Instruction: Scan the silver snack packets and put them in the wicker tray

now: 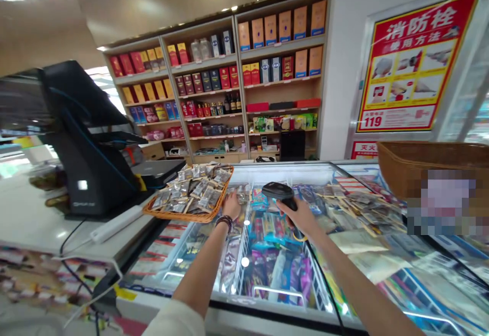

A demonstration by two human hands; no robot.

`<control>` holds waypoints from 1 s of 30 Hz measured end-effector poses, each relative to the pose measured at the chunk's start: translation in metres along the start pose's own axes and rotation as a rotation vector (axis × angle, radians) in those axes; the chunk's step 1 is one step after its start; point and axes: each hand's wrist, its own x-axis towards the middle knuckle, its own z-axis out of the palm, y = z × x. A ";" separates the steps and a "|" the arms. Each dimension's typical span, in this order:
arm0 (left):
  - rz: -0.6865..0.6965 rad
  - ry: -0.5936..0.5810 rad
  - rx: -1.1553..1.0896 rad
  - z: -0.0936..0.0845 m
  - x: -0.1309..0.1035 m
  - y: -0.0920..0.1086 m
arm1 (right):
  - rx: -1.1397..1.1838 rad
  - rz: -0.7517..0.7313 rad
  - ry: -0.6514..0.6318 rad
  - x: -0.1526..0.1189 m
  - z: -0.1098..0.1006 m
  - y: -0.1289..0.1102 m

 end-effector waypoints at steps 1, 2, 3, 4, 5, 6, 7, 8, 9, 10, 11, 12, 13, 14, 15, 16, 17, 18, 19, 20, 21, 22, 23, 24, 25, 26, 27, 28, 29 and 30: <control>-0.022 0.005 -0.061 -0.003 -0.003 -0.002 | 0.018 -0.002 -0.012 0.002 0.007 -0.003; -0.039 0.019 -0.112 -0.005 -0.008 -0.004 | 0.038 -0.005 -0.019 0.003 0.014 -0.005; -0.051 0.042 -0.147 -0.006 -0.013 -0.004 | 0.058 -0.008 -0.020 0.004 0.020 -0.006; -0.058 0.068 -0.163 -0.006 -0.018 -0.004 | 0.075 -0.007 -0.013 0.004 0.025 -0.006; -0.063 0.091 -0.161 -0.006 -0.024 -0.004 | 0.088 -0.004 -0.006 0.004 0.029 -0.005; -0.068 0.108 -0.148 -0.006 -0.029 -0.003 | 0.096 0.001 -0.002 0.003 0.032 -0.004; -0.072 0.115 -0.126 -0.006 -0.033 -0.002 | 0.099 0.005 -0.001 0.002 0.034 -0.002; -0.077 0.119 -0.101 -0.006 -0.037 -0.002 | 0.099 0.007 -0.001 0.000 0.036 0.000; -0.081 0.118 -0.082 -0.006 -0.039 -0.001 | 0.099 0.009 0.001 -0.002 0.037 0.002; -0.084 0.120 -0.074 -0.006 -0.040 -0.001 | 0.098 0.008 0.002 -0.004 0.037 0.004; -0.089 0.126 -0.076 -0.005 -0.040 0.000 | 0.096 0.008 0.006 -0.005 0.037 0.006; -0.095 0.133 -0.089 -0.005 -0.039 0.000 | 0.094 0.007 0.014 -0.007 0.037 0.007; -0.102 0.140 -0.107 -0.005 -0.038 0.001 | 0.093 0.005 0.024 -0.008 0.037 0.009; -0.109 0.145 -0.126 -0.004 -0.036 0.003 | 0.092 0.001 0.035 -0.009 0.037 0.011; -0.116 0.147 -0.135 -0.003 -0.034 0.005 | 0.091 -0.003 0.048 -0.009 0.036 0.013; -0.128 0.149 -0.136 -0.002 -0.031 0.007 | 0.091 -0.007 0.059 -0.009 0.036 0.014; -0.144 0.149 -0.131 -0.001 -0.029 0.009 | 0.091 -0.010 0.068 -0.009 0.036 0.016; -0.166 0.149 -0.122 -0.001 -0.028 0.011 | 0.090 -0.013 0.077 -0.009 0.036 0.018; -0.188 0.148 -0.114 0.000 -0.027 0.012 | 0.090 -0.015 0.083 -0.009 0.035 0.019; -0.206 0.148 -0.114 0.001 -0.026 0.013 | 0.088 -0.016 0.087 -0.009 0.035 0.020; -0.215 0.150 -0.130 0.001 -0.026 0.013 | 0.085 -0.017 0.089 -0.010 0.035 0.020; -0.215 0.152 -0.170 0.002 -0.027 0.012 | 0.078 -0.019 0.088 -0.011 0.035 0.020; -0.209 0.155 -0.234 0.002 -0.028 0.010 | 0.066 -0.020 0.081 -0.012 0.035 0.019; -0.201 0.158 -0.319 0.002 -0.030 0.008 | 0.048 -0.021 0.071 -0.013 0.035 0.019; -0.196 0.159 -0.415 0.002 -0.032 0.006 | 0.025 -0.023 0.058 -0.014 0.035 0.018; -0.194 0.160 -0.513 0.002 -0.034 0.003 | -0.001 -0.025 0.046 -0.015 0.036 0.016; -0.195 0.164 -0.605 0.002 -0.036 0.001 | -0.028 -0.029 0.036 -0.017 0.037 0.015; -0.196 0.171 -0.682 0.002 -0.037 -0.001 | -0.054 -0.035 0.028 -0.018 0.037 0.014; -0.195 0.181 -0.743 0.002 -0.039 -0.003 | -0.077 -0.041 0.022 -0.019 0.038 0.013; -0.194 0.188 -0.789 0.002 -0.039 -0.004 | -0.098 -0.048 0.017 -0.021 0.039 0.012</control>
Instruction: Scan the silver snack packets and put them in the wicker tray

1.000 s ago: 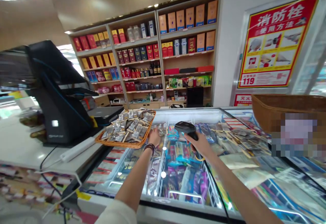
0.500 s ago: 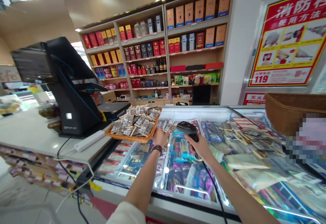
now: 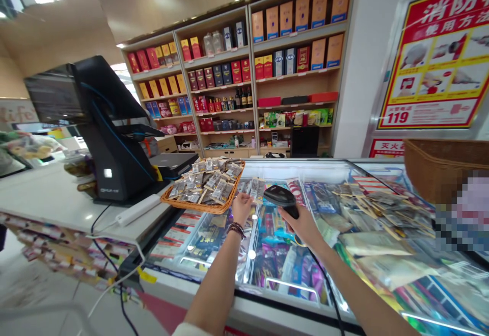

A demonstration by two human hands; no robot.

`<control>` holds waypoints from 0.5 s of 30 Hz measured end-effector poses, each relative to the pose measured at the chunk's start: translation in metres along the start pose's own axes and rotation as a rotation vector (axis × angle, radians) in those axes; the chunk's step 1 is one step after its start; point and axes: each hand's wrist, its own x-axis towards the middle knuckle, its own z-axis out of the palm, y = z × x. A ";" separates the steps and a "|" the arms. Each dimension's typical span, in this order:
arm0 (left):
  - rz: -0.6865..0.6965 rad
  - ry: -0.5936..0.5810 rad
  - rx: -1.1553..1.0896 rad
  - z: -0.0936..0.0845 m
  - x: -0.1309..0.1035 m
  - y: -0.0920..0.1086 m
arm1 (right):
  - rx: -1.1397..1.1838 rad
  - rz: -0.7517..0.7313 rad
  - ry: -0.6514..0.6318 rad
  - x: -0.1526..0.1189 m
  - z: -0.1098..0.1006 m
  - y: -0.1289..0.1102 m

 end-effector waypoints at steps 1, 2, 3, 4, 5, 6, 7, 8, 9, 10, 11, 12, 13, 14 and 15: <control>-0.002 0.000 -0.033 -0.001 0.000 -0.001 | -0.017 -0.005 -0.004 -0.001 0.001 -0.001; -0.003 -0.002 -0.058 -0.001 0.000 -0.001 | -0.032 -0.011 -0.006 -0.002 0.002 -0.002; -0.006 -0.007 -0.079 -0.001 0.000 -0.002 | -0.042 -0.016 -0.009 -0.003 0.002 -0.002; -0.009 -0.011 -0.101 -0.001 0.001 -0.003 | -0.045 -0.020 -0.010 -0.004 0.003 -0.002; -0.013 -0.015 -0.124 0.000 0.002 -0.003 | -0.042 -0.026 -0.009 -0.005 0.003 -0.001; -0.018 -0.017 -0.145 0.000 0.002 -0.004 | -0.034 -0.030 -0.007 -0.006 0.003 -0.001; -0.023 -0.017 -0.164 0.000 0.003 -0.005 | -0.023 -0.032 -0.005 -0.007 0.003 0.000; -0.029 -0.019 -0.178 0.001 0.003 -0.005 | -0.011 -0.031 -0.001 -0.007 0.003 0.000; -0.036 -0.020 -0.186 0.001 0.003 -0.005 | -0.002 -0.028 0.003 -0.008 0.002 0.000; -0.044 -0.022 -0.191 0.001 0.002 -0.005 | 0.004 -0.024 0.007 -0.008 0.001 0.000; -0.051 -0.025 -0.193 0.001 0.002 -0.005 | 0.007 -0.020 0.009 -0.009 0.000 0.000; -0.053 -0.030 -0.196 0.001 0.001 -0.004 | 0.008 -0.017 0.010 -0.009 0.000 -0.001; -0.054 -0.036 -0.199 0.001 0.001 -0.003 | 0.010 -0.016 0.008 -0.009 -0.001 -0.002; -0.052 -0.040 -0.204 0.001 0.000 -0.003 | 0.012 -0.015 0.006 -0.009 -0.002 -0.003; -0.048 -0.045 -0.211 0.001 0.000 -0.002 | 0.015 -0.014 0.004 -0.009 -0.002 -0.004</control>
